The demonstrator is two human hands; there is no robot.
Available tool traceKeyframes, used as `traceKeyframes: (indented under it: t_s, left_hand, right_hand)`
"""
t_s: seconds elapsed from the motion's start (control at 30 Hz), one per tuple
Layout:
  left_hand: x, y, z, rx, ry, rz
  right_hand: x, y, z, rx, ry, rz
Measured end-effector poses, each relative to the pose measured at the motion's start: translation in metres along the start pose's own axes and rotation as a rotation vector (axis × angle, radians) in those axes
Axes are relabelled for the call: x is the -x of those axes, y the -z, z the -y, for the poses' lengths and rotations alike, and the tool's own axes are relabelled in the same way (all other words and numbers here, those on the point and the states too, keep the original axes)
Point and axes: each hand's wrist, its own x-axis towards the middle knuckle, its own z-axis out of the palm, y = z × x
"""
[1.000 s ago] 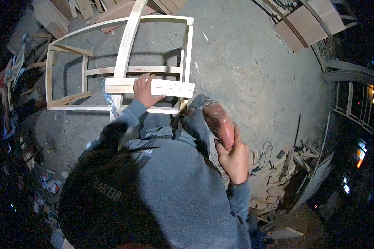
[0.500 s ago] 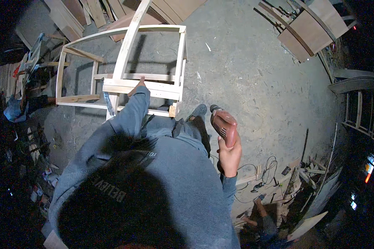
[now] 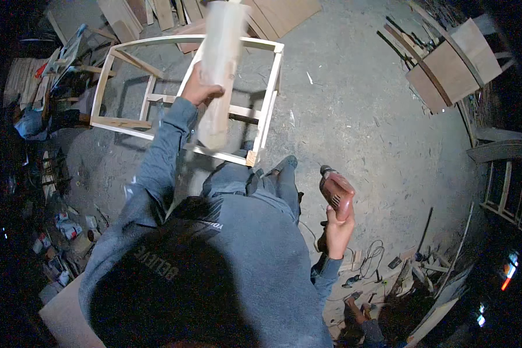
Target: Measuring, marking, and drilling holes in wooden pieces for furniture assembly.
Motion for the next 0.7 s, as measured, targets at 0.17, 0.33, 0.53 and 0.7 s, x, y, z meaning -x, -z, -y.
traceKeyframes:
  t_s: [0.17,0.33,0.53,0.7]
  left_hand:
    - [-0.004,0.007,0.011,-0.926,-0.379,0.324]
    - [-0.008,0.005,0.101,-1.102,-0.386,0.74]
    - [-0.007,-0.009,0.137,-1.264,-0.226,0.921]
    - [-0.001,-0.023,0.125,-1.31,-0.298,0.907]
  right_hand:
    - [0.006,-0.014,0.015,-0.07,-0.025,-0.045]
    - [0.017,-0.019,0.015,-0.084,-0.088,-0.066]
    - [0.029,-0.033,-0.002,-0.119,-0.129,-0.1]
    - [0.036,-0.04,0.001,-0.11,-0.222,-0.138]
